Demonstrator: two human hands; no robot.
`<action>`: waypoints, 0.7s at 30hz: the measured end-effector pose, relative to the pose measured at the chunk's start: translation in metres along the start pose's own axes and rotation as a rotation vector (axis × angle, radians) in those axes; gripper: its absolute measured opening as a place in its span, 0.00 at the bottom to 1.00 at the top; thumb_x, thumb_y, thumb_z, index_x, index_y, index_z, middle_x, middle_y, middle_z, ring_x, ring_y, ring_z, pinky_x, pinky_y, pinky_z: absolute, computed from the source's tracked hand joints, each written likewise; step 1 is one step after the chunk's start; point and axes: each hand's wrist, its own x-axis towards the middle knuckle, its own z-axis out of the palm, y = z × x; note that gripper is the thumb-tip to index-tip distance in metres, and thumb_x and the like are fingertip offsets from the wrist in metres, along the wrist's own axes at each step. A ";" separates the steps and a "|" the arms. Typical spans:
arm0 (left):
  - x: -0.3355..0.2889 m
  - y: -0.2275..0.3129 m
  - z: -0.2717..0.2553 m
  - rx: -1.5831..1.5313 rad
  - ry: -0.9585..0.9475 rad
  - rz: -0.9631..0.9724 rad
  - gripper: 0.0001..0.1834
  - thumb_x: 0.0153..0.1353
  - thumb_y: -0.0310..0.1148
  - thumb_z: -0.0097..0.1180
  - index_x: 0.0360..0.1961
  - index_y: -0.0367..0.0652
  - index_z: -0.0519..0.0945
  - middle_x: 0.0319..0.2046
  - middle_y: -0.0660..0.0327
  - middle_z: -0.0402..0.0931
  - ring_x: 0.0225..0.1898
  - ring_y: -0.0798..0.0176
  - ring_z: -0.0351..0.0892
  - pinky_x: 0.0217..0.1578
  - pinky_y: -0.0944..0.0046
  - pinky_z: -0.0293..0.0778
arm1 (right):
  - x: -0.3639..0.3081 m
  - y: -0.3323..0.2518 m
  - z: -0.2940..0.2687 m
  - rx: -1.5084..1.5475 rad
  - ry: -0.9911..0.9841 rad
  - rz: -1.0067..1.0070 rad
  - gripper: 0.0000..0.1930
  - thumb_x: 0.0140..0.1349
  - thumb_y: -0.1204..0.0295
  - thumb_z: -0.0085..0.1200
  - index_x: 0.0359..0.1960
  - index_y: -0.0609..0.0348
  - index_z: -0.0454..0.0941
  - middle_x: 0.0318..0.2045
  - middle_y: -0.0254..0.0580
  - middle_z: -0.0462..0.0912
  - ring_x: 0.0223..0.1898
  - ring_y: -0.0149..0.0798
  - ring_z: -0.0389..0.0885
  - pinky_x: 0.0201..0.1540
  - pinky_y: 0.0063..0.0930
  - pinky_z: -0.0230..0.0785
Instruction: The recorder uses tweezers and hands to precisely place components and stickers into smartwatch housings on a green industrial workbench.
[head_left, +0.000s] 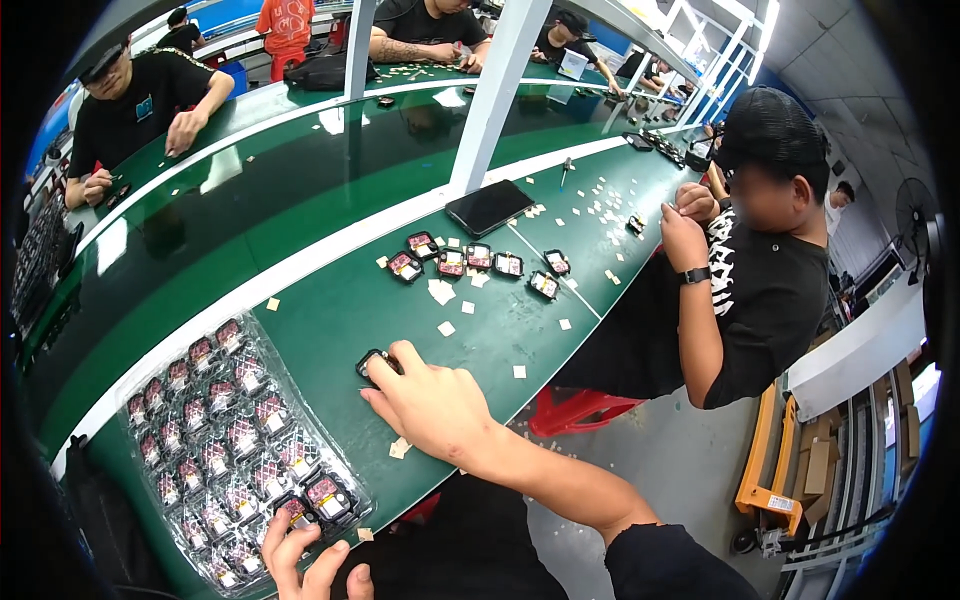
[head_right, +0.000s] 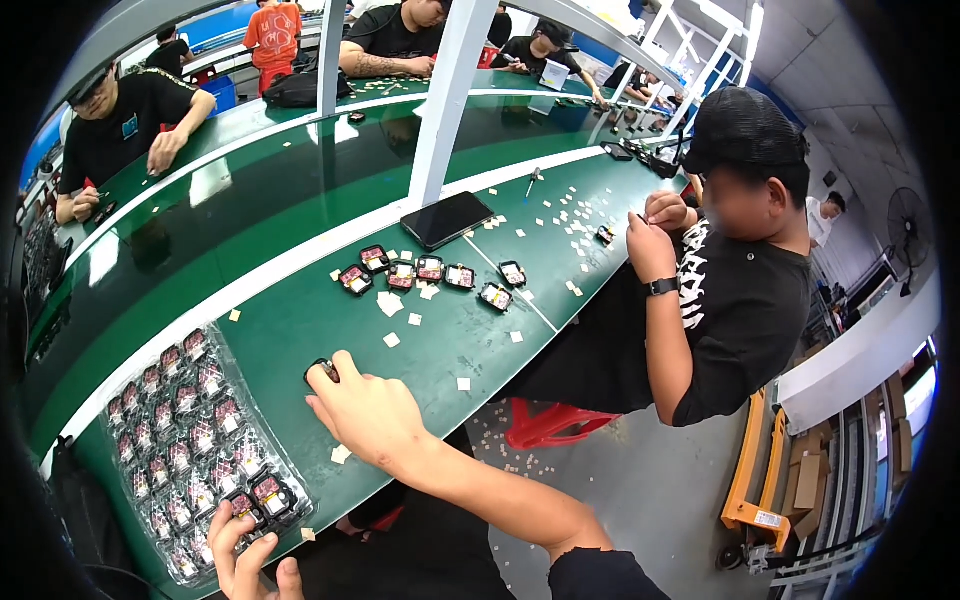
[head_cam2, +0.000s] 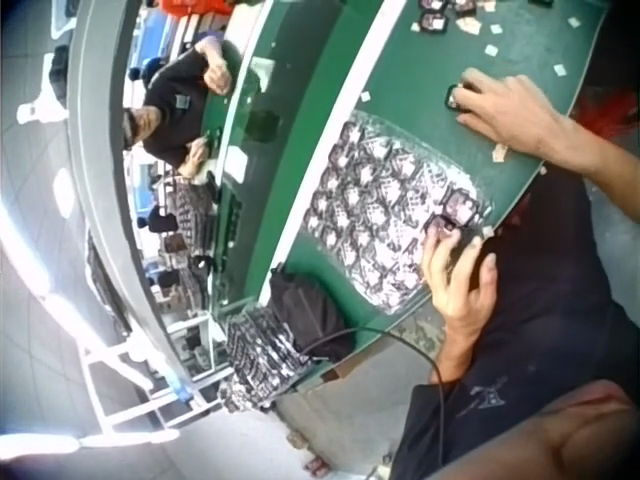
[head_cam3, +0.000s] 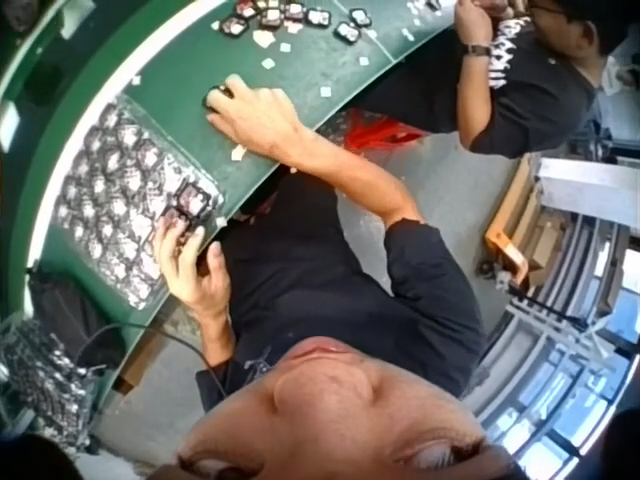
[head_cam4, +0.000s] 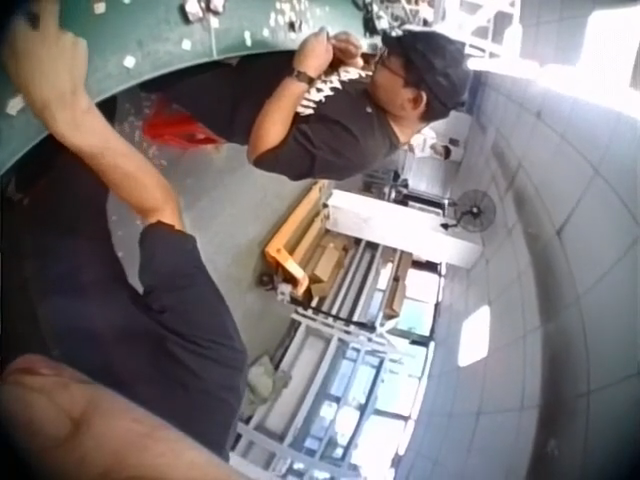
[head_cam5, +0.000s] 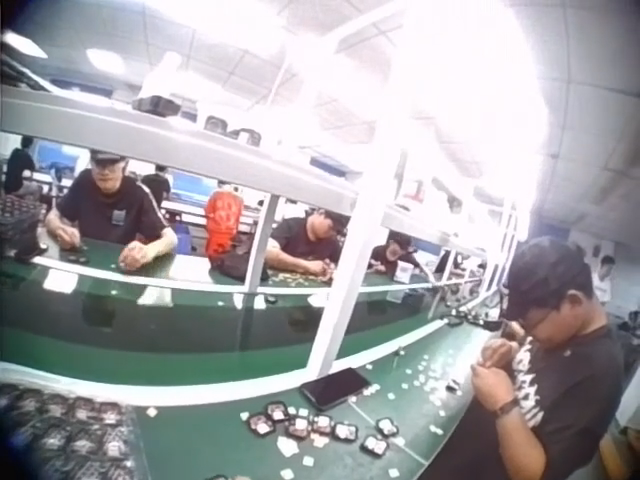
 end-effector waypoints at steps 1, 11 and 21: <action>0.002 0.000 0.001 -0.037 -0.014 -0.012 0.12 0.65 0.30 0.65 0.47 0.38 0.84 0.55 0.48 0.77 0.63 0.36 0.72 0.56 0.46 0.74 | -0.005 0.001 0.001 -0.001 -0.001 0.000 0.14 0.68 0.59 0.59 0.48 0.51 0.76 0.44 0.44 0.76 0.24 0.46 0.86 0.21 0.39 0.77; 0.005 0.003 0.004 -0.105 -0.020 -0.041 0.11 0.64 0.28 0.65 0.46 0.37 0.84 0.53 0.48 0.77 0.62 0.37 0.74 0.61 0.44 0.72 | -0.026 0.004 0.007 0.104 0.189 -0.101 0.14 0.65 0.58 0.63 0.47 0.48 0.80 0.48 0.38 0.78 0.24 0.41 0.85 0.20 0.33 0.76; -0.012 0.004 0.006 -0.846 0.064 -0.425 0.24 0.70 0.36 0.61 0.57 0.26 0.74 0.58 0.45 0.73 0.61 0.48 0.76 0.64 0.50 0.72 | -0.045 -0.018 -0.024 0.590 0.295 -0.358 0.19 0.53 0.65 0.76 0.43 0.60 0.85 0.49 0.52 0.82 0.24 0.32 0.83 0.23 0.24 0.76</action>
